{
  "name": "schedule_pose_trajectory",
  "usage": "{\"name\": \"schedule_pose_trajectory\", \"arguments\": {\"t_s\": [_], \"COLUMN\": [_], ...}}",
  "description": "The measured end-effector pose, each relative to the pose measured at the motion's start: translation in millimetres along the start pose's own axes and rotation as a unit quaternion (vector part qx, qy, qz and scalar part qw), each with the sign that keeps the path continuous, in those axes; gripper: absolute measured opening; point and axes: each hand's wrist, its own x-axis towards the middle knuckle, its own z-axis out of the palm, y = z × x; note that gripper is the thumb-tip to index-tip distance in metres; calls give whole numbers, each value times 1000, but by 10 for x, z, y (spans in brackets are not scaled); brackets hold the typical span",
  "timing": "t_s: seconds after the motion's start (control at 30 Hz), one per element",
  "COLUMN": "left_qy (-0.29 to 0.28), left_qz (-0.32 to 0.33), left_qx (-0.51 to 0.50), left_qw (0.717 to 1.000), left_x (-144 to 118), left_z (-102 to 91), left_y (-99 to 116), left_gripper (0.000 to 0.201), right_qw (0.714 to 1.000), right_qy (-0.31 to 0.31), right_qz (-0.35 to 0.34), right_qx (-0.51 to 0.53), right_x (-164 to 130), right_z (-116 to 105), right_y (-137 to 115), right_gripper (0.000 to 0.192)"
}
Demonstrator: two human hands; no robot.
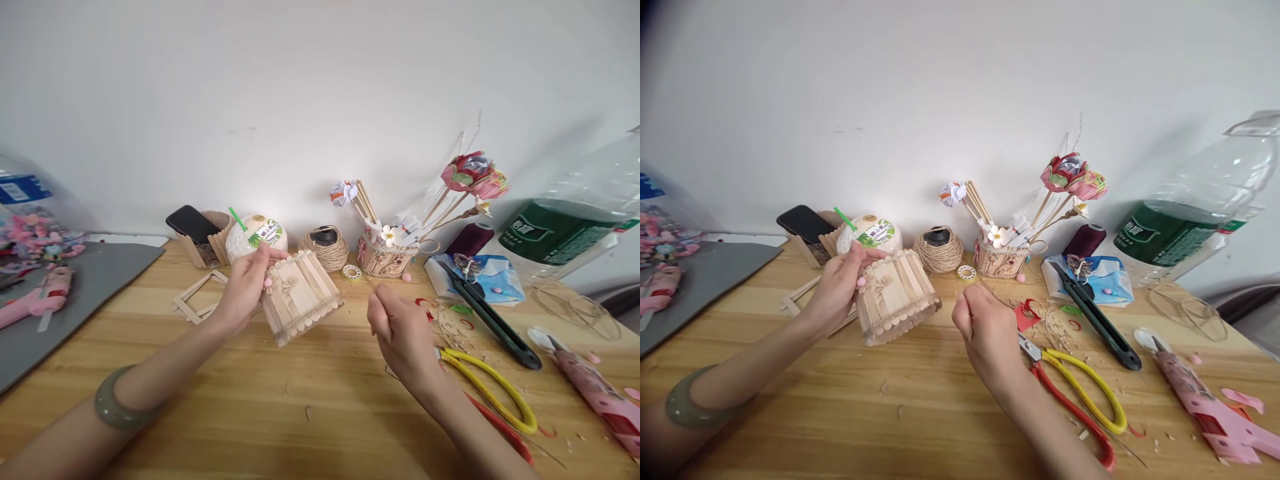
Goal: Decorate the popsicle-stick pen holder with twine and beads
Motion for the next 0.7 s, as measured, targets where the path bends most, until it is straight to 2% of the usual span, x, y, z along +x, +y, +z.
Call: {"name": "schedule_pose_trajectory", "arguments": {"t_s": [0.07, 0.2, 0.3, 0.37, 0.53, 0.7], "left_qy": [37, 94, 122, 132, 155, 159], "left_qz": [10, 37, 65, 76, 97, 101], "left_qx": [-21, -40, -40, -40, -58, -57], "left_qw": [999, 994, 990, 987, 981, 980], "left_x": [36, 125, 176, 196, 229, 259], "left_z": [-28, -105, -151, -169, -203, -255], "left_y": [35, 78, 99, 121, 190, 207], "left_gripper": [51, 50, 48, 47, 46, 46], "right_qw": [999, 987, 978, 976, 979, 984], "right_qy": [-47, -133, -194, -211, -180, -94], "right_qz": [-14, 2, 9, 4, -73, -35], "right_qx": [25, 93, 79, 56, -65, -147], "right_x": [1, -39, -94, -122, -119, -32], "right_z": [15, 59, 106, 136, 170, 75], "right_y": [-18, -36, -34, -35, 13, 239], "right_gripper": [31, 10, 11, 11, 14, 21]}}
